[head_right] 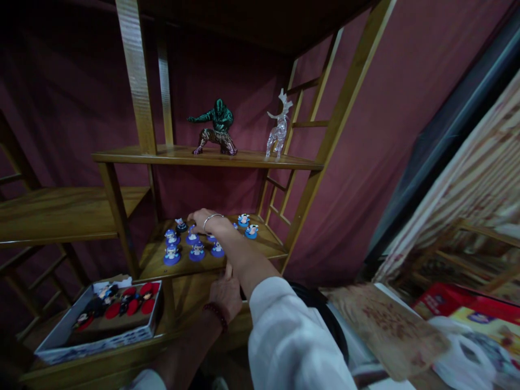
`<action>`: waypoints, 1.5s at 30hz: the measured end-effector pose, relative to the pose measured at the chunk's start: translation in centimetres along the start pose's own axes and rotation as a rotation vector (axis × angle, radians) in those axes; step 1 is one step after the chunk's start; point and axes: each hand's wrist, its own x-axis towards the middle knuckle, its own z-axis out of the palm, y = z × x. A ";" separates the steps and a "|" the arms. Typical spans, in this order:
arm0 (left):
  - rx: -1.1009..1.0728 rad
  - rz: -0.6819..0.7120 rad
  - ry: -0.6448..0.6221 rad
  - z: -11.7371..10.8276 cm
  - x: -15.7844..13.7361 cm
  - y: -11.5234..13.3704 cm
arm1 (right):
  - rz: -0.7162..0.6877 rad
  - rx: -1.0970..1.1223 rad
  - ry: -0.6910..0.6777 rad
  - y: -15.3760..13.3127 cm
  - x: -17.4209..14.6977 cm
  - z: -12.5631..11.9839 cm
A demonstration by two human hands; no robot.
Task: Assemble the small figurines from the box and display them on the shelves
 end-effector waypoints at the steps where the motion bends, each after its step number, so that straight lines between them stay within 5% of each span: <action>1: 0.024 0.014 0.044 0.1 0.0 0.0 | 0.004 0.017 0.048 0.3 -0.7 -0.5; 8: 0.135 0.025 0.136 1.1 0.2 0.0 | 0.090 0.193 0.582 2.1 -9.1 -2.6; 14: 0.129 0.027 0.112 1.2 0.1 0.1 | 0.385 0.428 0.815 4.2 -15.7 2.8; 18: 0.123 0.041 0.099 0.6 -0.2 0.2 | 0.532 0.505 0.745 5.6 -17.3 7.0; 23: 0.112 0.052 0.060 0.1 -0.2 0.5 | 0.436 0.493 0.683 5.9 -17.3 10.2; 45: 0.131 0.075 0.037 -0.7 -0.1 0.3 | 0.479 0.410 0.658 5.4 -16.2 10.5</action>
